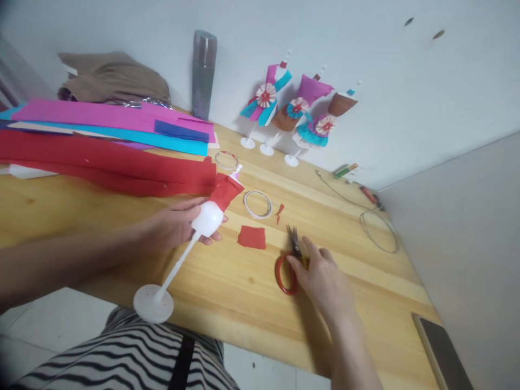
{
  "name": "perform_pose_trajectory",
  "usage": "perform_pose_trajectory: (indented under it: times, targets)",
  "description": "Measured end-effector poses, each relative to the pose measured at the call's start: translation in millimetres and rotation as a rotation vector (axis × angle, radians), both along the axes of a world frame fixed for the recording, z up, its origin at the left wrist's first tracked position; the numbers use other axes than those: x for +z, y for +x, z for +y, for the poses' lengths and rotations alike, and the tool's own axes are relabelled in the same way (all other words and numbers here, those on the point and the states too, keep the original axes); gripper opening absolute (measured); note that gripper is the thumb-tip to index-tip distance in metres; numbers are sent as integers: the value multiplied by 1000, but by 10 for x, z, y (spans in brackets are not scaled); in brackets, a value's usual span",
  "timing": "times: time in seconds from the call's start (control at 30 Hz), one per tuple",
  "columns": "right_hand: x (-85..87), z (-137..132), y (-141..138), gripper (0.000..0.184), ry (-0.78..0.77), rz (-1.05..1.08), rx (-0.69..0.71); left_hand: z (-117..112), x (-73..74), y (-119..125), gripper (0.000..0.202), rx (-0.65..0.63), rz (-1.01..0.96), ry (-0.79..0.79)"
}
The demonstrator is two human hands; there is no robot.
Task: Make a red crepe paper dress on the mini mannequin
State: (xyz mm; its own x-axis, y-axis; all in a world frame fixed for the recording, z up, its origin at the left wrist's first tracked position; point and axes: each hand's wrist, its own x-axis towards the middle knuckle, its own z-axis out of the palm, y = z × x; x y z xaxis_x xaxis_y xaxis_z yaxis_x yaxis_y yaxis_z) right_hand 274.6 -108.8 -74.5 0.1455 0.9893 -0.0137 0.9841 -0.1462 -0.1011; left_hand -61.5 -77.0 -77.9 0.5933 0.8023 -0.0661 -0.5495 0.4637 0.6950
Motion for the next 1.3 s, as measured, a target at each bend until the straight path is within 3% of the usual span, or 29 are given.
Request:
perform_pose_trajectory:
  times: [0.13, 0.3, 0.4, 0.5, 0.6, 0.67, 0.73, 0.83, 0.93, 1.1, 1.3]
  targets:
    - [-274, -243, 117, 73, 15, -4, -106, 17, -29, -7, 42, -22, 12, -43]
    - [-268, -251, 175, 70, -26, 147, -89, 23, -36, 4, 39, -41, 59, -39]
    - [-219, -220, 216, 65, 11, 441, -199, 16, -2, -5, 41, 0, 110, -25]
    - [-148, -213, 199, 52, 143, 905, -279, 5, 31, -19, 45, 11, 140, -1]
    - [-47, -179, 101, 44, 243, 1248, -115, -12, 35, -24, 50, -38, 126, 35]
    - [38, -117, 0, 60, 239, 1297, 38, -27, 28, -19, 50, -55, 134, 47]
    - [134, -21, -126, 82, 194, 1233, 200, -41, 19, -9, 47, -59, 151, 53]
    - [260, 163, -363, 96, 170, 987, 466, -53, 6, 8, 40, -52, 153, 61]
    - [301, 320, -622, 79, 291, 675, 674, -63, 14, 18, 36, -36, 150, 67]
    - [171, 362, -893, 46, 517, 256, 683, -103, 81, 21, 34, 7, 206, 58]
    - [34, 239, -874, 48, 578, 122, 618, -154, 55, 52, 35, -4, 239, 82]
